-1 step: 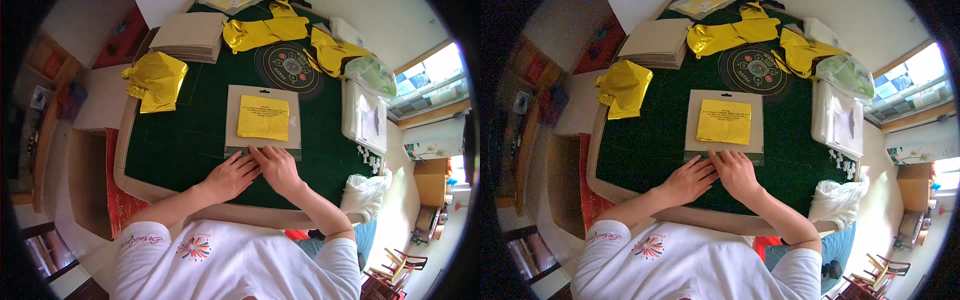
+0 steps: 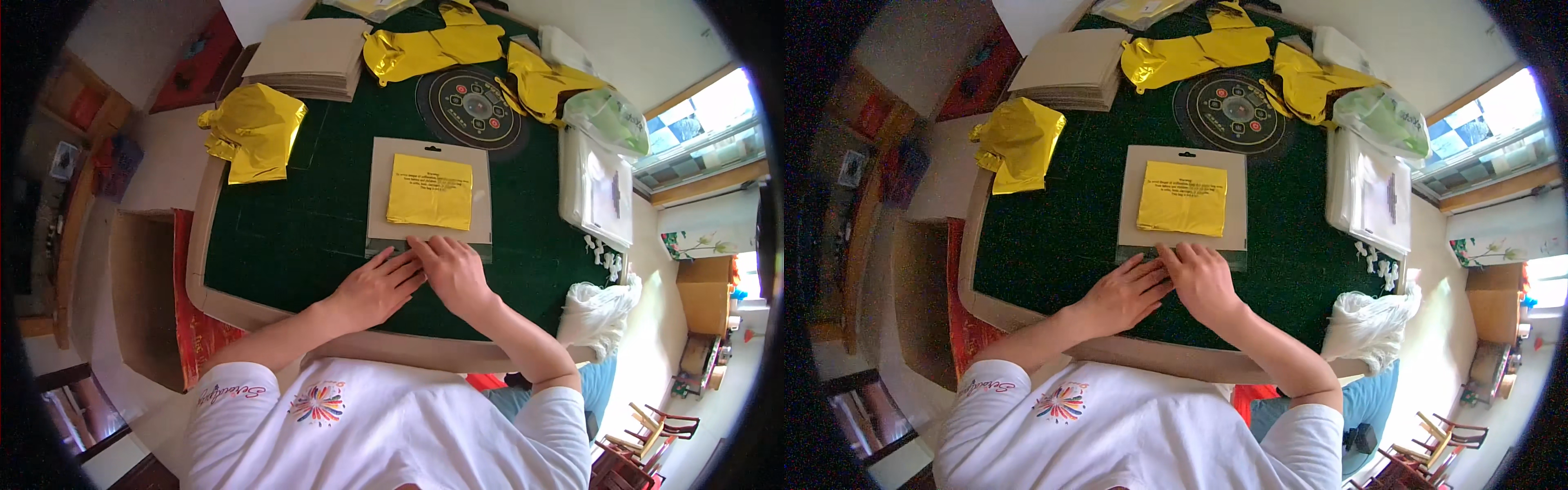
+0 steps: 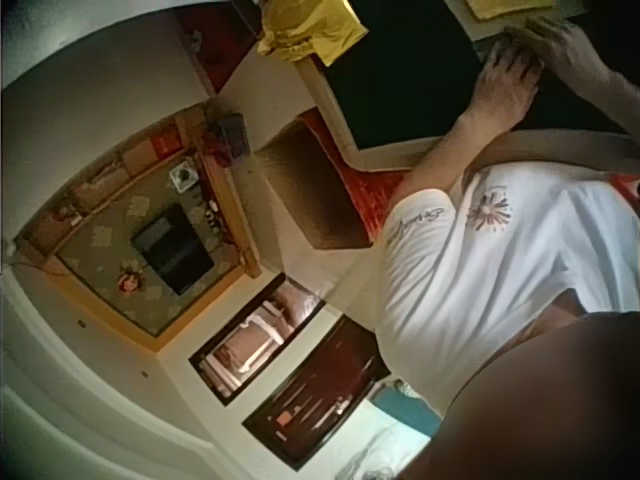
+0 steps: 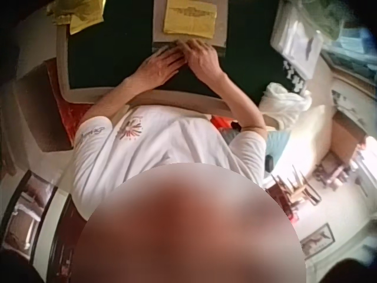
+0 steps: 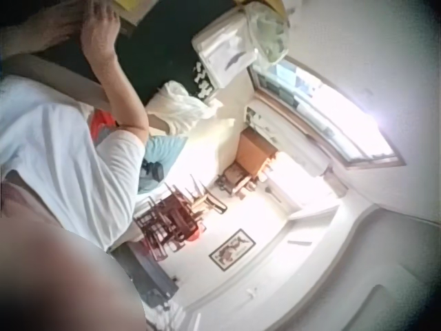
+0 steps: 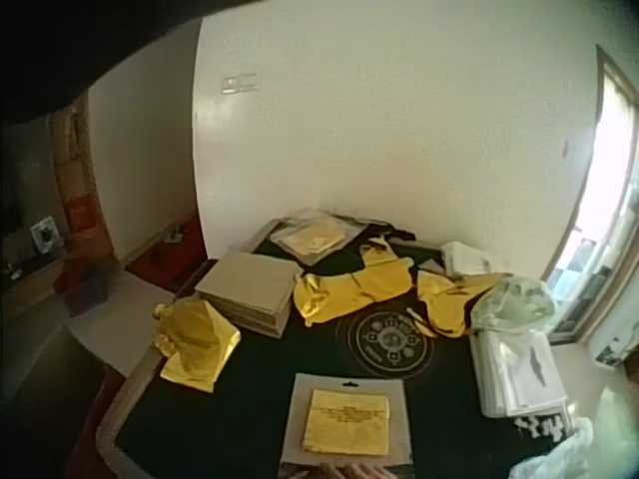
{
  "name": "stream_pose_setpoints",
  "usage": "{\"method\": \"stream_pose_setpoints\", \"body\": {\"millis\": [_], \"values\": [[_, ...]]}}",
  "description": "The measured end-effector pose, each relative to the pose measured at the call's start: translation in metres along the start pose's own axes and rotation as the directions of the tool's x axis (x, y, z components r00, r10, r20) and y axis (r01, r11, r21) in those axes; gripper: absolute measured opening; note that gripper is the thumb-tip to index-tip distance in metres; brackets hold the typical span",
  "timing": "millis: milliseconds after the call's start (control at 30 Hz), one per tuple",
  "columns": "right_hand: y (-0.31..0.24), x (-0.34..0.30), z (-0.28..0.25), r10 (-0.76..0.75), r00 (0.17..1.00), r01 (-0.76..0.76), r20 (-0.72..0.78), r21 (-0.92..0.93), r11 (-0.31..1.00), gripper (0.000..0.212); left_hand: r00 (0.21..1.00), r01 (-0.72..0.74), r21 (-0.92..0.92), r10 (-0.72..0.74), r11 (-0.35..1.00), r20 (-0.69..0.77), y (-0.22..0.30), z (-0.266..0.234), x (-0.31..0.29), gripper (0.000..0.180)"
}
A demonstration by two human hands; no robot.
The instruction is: The person folds a gold foil balloon by hand, places it onto a cardboard backing, and slides both into a plastic sleeve. After sealing the sleeve and placing it into a box, the person picks up a second gold foil balloon and unfolds it on the table.
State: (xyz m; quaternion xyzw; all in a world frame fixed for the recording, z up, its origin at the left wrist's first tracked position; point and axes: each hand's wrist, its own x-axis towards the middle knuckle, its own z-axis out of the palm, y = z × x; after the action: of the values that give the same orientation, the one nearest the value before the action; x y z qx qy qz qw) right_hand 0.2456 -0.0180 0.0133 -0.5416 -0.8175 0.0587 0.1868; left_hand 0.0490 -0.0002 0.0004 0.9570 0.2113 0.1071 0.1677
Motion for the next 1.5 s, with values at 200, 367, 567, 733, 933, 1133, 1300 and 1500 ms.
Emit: {"method": "stream_pose_setpoints", "body": {"millis": [200, 367, 567, 733, 933, 1133, 1300, 1500], "values": [[0.017, 0.006, 0.014, 0.070, 0.993, -0.070, -0.093, 0.005, 0.998, 0.014, 0.999, 0.001, -0.027, -0.002, 1.000, -0.047, -0.008, 0.012, 0.003, 0.044], [0.029, 0.005, 0.023, 0.129, 0.984, -0.131, -0.120, -0.015, 0.991, 0.014, 0.999, 0.022, -0.063, -0.025, 0.998, -0.047, -0.009, 0.016, 0.015, 0.043], [0.032, -0.004, 0.006, 0.164, 0.975, -0.138, -0.150, 0.170, 0.976, 0.008, 0.987, -0.025, -0.113, 0.006, 0.993, -0.160, -0.015, 0.013, 0.013, 0.040], [0.074, -0.009, -0.016, 0.309, 0.898, -0.261, -0.312, 0.187, 0.947, 0.011, 0.932, 0.085, -0.005, -0.082, 0.996, -0.353, -0.038, -0.015, 0.037, 0.043], [0.062, -0.030, -0.026, 0.130, 0.983, -0.093, -0.131, 0.261, 0.961, 0.019, 0.948, 0.231, 0.095, -0.203, 0.968, -0.244, -0.049, -0.005, 0.038, 0.057], [0.041, -0.045, -0.013, 0.105, 0.989, -0.099, 0.106, -0.063, 0.993, 0.055, 0.936, 0.262, 0.093, -0.229, 0.961, -0.267, -0.041, 0.013, 0.052, 0.052], [0.045, -0.042, -0.012, 0.188, 0.977, -0.171, 0.105, -0.148, 0.974, 0.064, 0.941, 0.233, 0.123, -0.192, 0.965, -0.279, -0.038, 0.016, 0.057, 0.051], [0.042, -0.039, -0.011, 0.330, 0.925, -0.277, 0.188, -0.261, 0.925, 0.063, 0.932, 0.216, 0.121, -0.168, 0.969, -0.321, -0.040, 0.011, 0.055, 0.044]]}}
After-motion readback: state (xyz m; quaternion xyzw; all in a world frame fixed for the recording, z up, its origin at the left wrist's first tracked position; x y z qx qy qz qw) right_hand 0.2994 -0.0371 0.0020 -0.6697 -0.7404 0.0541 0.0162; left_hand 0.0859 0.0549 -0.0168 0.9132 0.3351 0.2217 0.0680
